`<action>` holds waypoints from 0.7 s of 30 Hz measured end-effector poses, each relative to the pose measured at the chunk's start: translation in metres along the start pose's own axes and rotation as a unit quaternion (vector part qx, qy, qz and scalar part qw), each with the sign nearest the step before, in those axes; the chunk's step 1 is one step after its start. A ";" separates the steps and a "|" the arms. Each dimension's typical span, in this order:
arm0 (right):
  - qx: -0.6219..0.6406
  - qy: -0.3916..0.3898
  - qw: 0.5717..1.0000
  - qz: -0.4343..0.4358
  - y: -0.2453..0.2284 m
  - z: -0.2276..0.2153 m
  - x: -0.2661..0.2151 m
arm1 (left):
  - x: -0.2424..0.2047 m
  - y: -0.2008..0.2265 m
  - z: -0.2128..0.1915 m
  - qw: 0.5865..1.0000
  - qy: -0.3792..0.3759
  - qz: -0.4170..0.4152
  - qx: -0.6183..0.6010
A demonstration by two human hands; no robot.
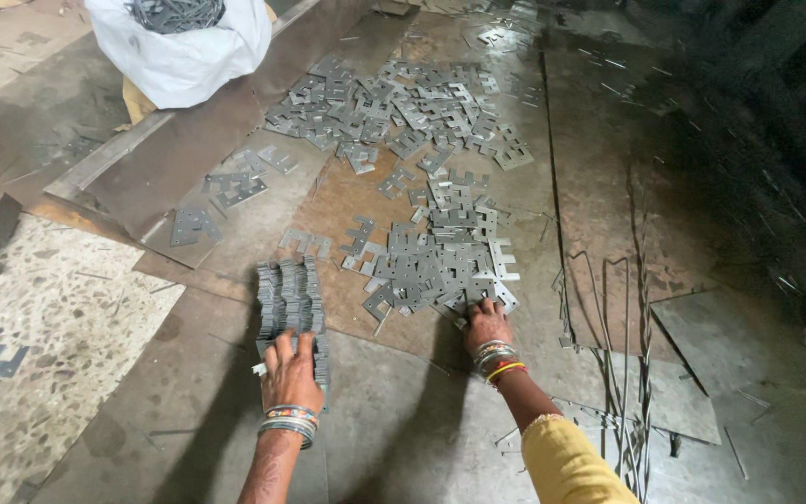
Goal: The person sits on the floor and repeatedly picks up small metal brackets from a scattered pile, aligns them, and stacks them into a neat pile. The person continues this process throughout the clip.
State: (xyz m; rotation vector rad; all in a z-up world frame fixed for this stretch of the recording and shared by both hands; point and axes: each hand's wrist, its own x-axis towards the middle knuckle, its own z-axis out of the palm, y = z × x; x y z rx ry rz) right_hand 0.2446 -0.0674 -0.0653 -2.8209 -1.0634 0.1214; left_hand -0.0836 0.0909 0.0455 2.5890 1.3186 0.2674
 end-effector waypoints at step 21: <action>0.008 0.011 0.984 -0.180 0.065 0.000 -0.139 | -0.092 0.040 -0.062 0.974 -0.111 0.100 -0.171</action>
